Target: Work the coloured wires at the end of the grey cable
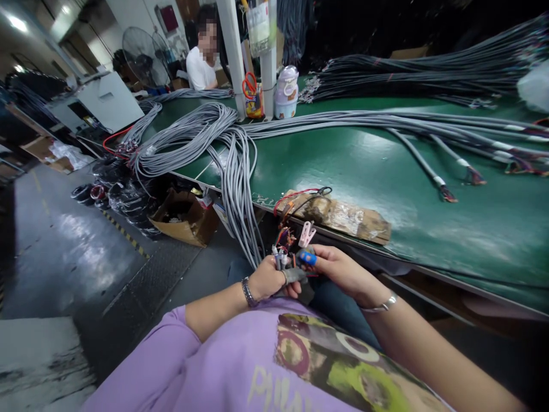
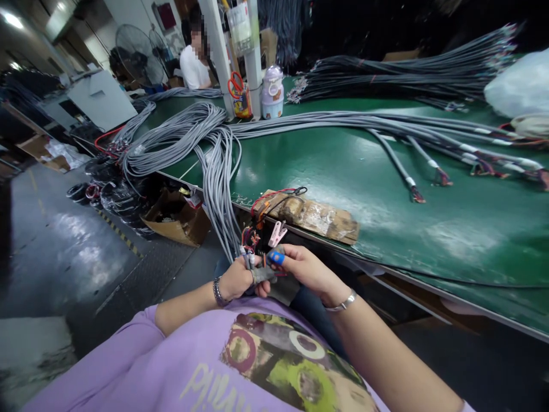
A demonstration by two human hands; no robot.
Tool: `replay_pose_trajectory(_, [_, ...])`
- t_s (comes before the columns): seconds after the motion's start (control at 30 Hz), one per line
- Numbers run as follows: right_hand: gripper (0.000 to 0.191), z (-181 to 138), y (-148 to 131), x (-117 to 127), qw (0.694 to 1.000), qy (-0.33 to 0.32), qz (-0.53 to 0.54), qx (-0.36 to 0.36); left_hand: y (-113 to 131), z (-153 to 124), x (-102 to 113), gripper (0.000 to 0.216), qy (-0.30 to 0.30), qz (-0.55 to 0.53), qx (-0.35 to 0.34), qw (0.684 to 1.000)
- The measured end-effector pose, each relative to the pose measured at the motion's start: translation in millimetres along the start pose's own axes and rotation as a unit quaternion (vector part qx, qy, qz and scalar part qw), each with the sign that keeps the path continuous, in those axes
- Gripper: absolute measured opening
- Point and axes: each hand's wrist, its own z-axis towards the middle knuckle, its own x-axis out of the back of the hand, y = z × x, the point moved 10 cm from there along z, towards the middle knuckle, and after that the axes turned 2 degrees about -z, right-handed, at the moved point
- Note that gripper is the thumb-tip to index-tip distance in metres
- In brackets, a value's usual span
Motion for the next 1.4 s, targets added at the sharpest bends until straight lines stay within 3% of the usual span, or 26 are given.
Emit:
replay_pose_trajectory(0.1, [0.039,-6,16,15,0.994,0.057,0.09,-0.011,5,0,11,0.05,0.065,-0.044,-0.028,0.997])
replay_pose_trajectory(0.2, [0.044,-13,27,14,0.988,0.094,0.12,-0.008,7,-1,16,0.05,0.107,-0.065,-0.046,0.991])
replay_pose_trajectory(0.37, [0.036,-20,6,10,0.981,0.173,0.016,0.091,6,0,8,0.05,0.072,-0.054,-0.041,0.995])
replay_pose_trajectory(0.5, [0.035,-10,-2,-11,0.992,0.094,-0.001,0.086,2,-4,-3,0.049,-0.003,-0.019,-0.013,1.0])
replay_pose_trajectory(0.63, [0.034,-1,6,-37,0.998,0.005,0.047,0.047,-2,-7,2,0.046,0.003,-0.012,-0.007,1.0])
replay_pose_trajectory(0.83, [0.047,-2,21,-3,0.982,0.168,0.083,0.026,-2,-5,23,0.05,0.096,-0.102,-0.041,0.989])
replay_pose_trajectory(1.07, [0.047,-5,-8,-24,0.993,0.101,-0.044,0.032,-3,-4,23,0.047,0.093,-0.028,-0.052,0.994])
replay_pose_trajectory(1.2, [0.042,-1,-7,-28,0.995,0.066,-0.065,0.027,-2,-7,22,0.046,0.094,0.001,-0.048,0.994])
replay_pose_trajectory(1.4, [0.038,-1,15,-6,0.99,0.135,0.015,0.028,-1,-9,30,0.047,0.129,-0.041,-0.067,0.989])
